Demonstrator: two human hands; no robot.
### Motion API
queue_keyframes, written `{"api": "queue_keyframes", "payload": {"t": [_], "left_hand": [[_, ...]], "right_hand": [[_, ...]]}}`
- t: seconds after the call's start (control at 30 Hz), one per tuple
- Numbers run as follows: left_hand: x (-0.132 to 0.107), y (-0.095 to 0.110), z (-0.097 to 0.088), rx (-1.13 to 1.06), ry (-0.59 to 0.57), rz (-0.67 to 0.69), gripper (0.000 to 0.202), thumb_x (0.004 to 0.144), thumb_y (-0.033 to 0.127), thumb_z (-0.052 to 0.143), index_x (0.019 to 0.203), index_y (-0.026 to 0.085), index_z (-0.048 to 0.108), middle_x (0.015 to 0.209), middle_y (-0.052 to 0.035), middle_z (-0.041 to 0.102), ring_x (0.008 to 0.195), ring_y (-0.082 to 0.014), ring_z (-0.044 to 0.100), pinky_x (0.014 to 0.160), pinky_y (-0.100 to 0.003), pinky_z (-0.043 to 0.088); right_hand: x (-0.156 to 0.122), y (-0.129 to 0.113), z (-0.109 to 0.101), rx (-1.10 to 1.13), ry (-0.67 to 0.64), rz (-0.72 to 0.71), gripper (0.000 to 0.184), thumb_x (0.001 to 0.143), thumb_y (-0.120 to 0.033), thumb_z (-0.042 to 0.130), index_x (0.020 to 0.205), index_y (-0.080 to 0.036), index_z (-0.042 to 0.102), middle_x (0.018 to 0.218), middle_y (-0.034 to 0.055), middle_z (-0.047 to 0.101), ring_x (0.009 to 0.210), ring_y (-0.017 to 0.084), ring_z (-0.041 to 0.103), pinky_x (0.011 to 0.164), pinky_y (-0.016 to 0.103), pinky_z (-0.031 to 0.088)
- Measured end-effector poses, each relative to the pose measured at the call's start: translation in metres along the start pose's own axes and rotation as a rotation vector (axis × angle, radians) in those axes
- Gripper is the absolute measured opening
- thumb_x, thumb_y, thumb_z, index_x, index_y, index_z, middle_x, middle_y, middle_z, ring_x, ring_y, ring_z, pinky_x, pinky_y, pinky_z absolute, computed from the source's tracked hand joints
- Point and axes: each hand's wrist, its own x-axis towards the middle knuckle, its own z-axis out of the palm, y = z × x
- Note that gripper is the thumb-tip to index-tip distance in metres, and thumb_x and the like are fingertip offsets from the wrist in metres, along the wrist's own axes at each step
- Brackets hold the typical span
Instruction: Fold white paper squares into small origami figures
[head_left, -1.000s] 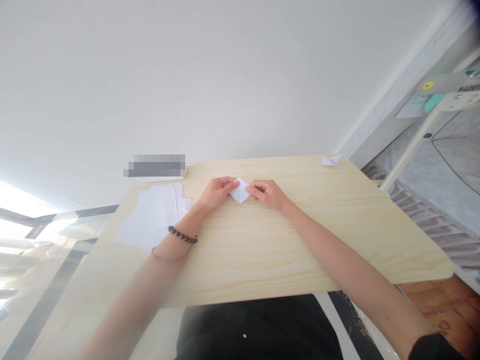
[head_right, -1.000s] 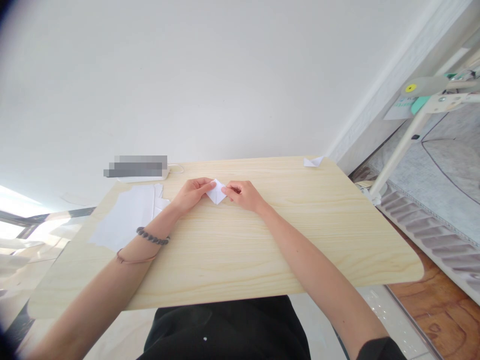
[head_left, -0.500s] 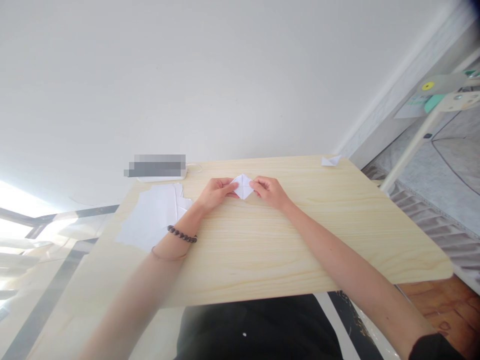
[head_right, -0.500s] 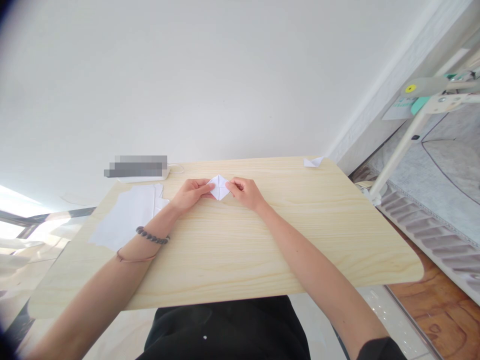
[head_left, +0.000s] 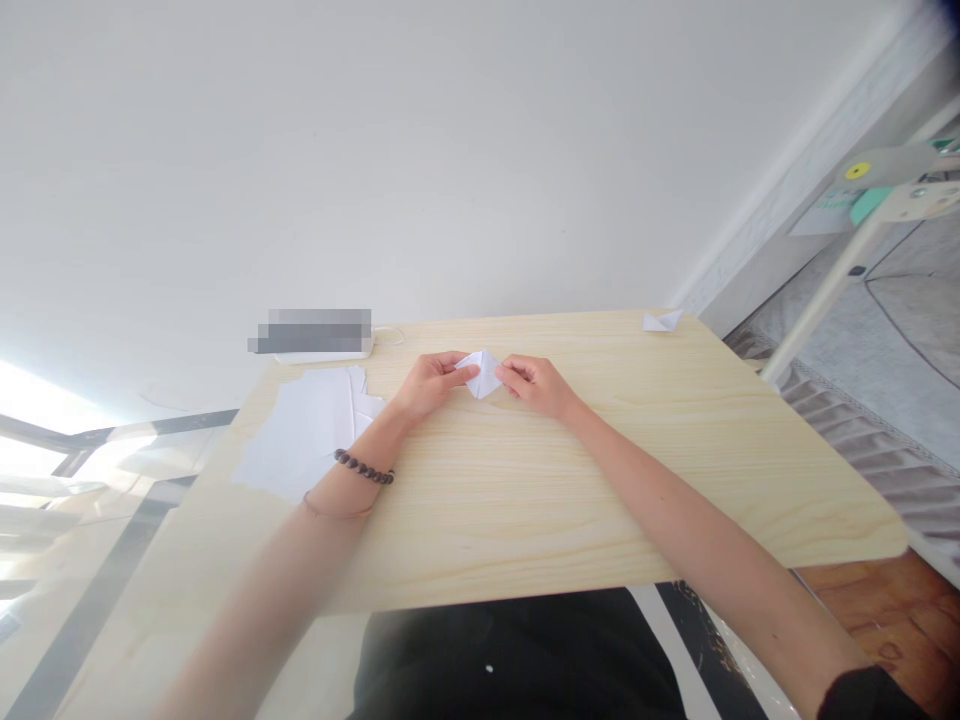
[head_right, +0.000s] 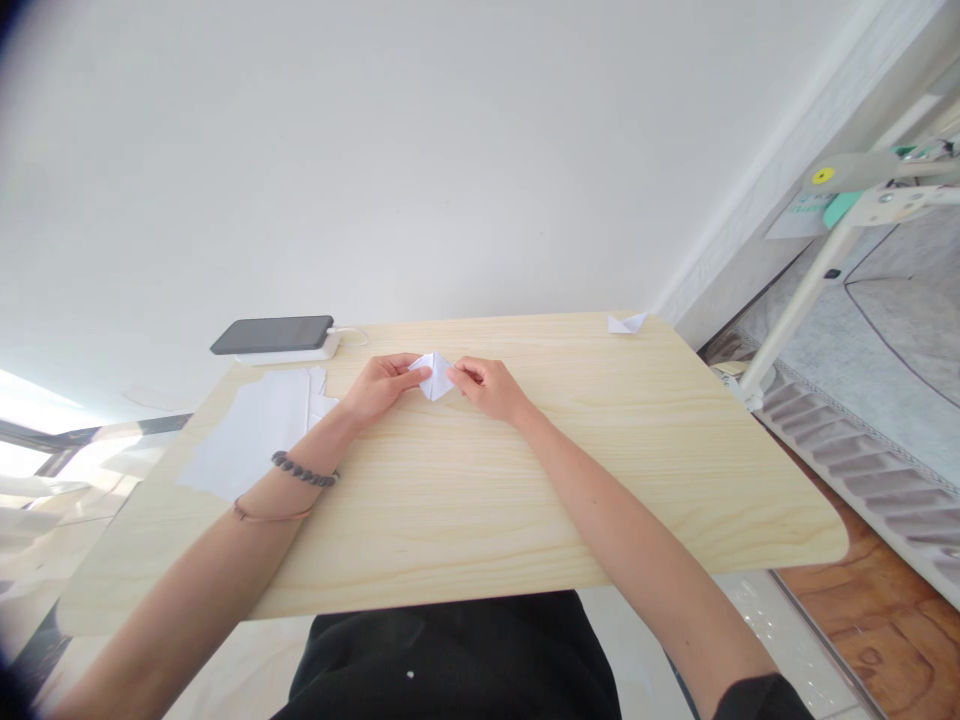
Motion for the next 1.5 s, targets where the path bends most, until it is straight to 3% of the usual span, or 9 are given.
{"api": "queue_keyframes", "payload": {"t": [0.37,0.83,1.1,1.5], "left_hand": [[0.0004,-0.0008,0.0006,-0.032,0.054,-0.071,0.039,0.068,0.043,0.063,0.089,0.011,0.067,0.086,-0.0081,0.067,0.087,-0.0218,0.059,0.079,-0.036,0.047],[0.0008,0.0003,-0.0023,0.159,0.032,-0.026,0.035,0.068,0.041,0.062,0.087,0.012,0.065,0.085,-0.0067,0.065,0.076,-0.0171,0.057,0.070,-0.029,0.043],[-0.0005,0.0026,-0.0002,0.081,0.006,-0.065,0.040,0.067,0.042,0.064,0.094,0.012,0.062,0.091,-0.0086,0.065,0.085,-0.0197,0.058,0.078,-0.033,0.044],[0.0015,-0.0014,-0.0021,-0.032,0.003,-0.088,0.034,0.069,0.042,0.062,0.084,0.012,0.066,0.084,-0.0070,0.066,0.083,-0.0190,0.058,0.078,-0.034,0.045]], "right_hand": [[0.0014,0.0023,0.0007,-0.101,0.082,-0.023,0.032,0.080,-0.041,0.041,0.060,-0.016,0.046,0.053,-0.0026,0.043,0.049,0.008,0.036,0.050,0.022,0.028],[-0.0009,-0.0017,0.0018,-0.091,-0.006,-0.033,0.030,0.077,-0.039,0.044,0.058,-0.016,0.045,0.054,-0.0029,0.041,0.049,0.007,0.033,0.048,0.022,0.027],[-0.0002,0.0002,0.0005,-0.059,0.034,0.004,0.033,0.080,-0.043,0.041,0.061,-0.016,0.047,0.053,-0.0022,0.045,0.048,0.007,0.036,0.048,0.022,0.029],[-0.0010,0.0005,0.0010,-0.055,0.026,-0.012,0.031,0.080,-0.040,0.041,0.060,-0.017,0.044,0.053,-0.0030,0.042,0.049,0.007,0.035,0.048,0.022,0.028]]}}
